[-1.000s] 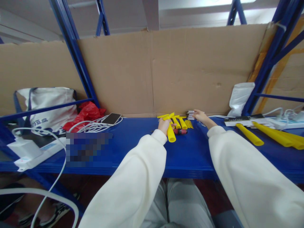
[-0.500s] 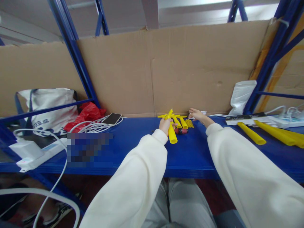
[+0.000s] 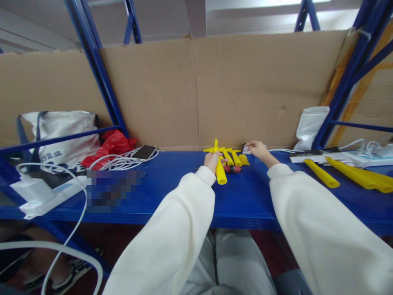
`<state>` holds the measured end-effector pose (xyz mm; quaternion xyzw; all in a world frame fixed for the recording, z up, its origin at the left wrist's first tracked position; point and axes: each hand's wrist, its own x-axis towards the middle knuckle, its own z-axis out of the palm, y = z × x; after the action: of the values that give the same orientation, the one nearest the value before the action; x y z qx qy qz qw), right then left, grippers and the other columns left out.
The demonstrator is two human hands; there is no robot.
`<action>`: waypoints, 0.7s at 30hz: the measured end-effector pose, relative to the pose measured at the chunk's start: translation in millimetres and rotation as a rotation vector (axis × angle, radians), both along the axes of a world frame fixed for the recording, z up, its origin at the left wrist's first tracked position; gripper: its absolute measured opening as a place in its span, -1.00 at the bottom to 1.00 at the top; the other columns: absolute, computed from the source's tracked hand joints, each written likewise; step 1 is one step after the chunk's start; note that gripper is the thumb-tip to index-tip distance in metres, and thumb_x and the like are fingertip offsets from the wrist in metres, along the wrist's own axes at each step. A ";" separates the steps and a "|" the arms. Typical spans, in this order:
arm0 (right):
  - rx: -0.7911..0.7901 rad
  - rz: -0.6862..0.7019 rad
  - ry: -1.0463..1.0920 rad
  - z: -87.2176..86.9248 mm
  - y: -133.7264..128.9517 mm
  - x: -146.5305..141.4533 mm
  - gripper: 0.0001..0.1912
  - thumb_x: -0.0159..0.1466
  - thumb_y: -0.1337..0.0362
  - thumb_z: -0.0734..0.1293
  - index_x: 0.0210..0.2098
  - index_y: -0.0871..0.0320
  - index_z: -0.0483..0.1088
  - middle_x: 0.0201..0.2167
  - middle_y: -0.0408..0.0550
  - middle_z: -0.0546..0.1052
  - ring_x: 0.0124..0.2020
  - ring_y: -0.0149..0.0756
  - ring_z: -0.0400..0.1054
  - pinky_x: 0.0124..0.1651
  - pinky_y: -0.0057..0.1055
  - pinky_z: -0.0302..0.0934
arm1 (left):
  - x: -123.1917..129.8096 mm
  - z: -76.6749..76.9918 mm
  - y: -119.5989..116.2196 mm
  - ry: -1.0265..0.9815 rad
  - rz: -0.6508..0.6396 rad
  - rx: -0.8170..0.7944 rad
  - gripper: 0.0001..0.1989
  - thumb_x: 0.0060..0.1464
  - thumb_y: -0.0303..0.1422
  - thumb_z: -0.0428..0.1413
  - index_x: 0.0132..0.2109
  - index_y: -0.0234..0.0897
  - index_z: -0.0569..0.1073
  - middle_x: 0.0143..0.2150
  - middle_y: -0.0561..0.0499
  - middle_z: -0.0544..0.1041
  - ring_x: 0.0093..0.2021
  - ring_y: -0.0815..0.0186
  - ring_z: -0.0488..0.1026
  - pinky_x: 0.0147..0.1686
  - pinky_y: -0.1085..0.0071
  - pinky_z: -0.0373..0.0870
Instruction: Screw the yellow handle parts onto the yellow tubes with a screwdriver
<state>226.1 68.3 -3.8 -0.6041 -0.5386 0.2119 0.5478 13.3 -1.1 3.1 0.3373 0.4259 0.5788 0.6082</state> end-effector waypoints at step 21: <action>-0.205 0.587 -0.489 -1.9 -58.7 -25.9 -0.65 -0.02 0.03 0.60 -0.52 0.15 0.50 -0.60 -0.15 0.48 -0.57 -0.39 0.29 -0.49 -0.48 0.16 | -13.0 -8.0 16.0 0.130 -0.106 -0.035 -0.69 0.39 -0.28 -0.03 -0.24 -0.35 0.50 -0.69 0.12 0.29 -0.78 0.43 0.15 -0.73 0.50 0.11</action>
<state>200.2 9.6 -5.6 -0.5086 -0.7791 0.2621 0.2563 0.3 14.9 -4.9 0.3855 0.4562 0.5152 0.6147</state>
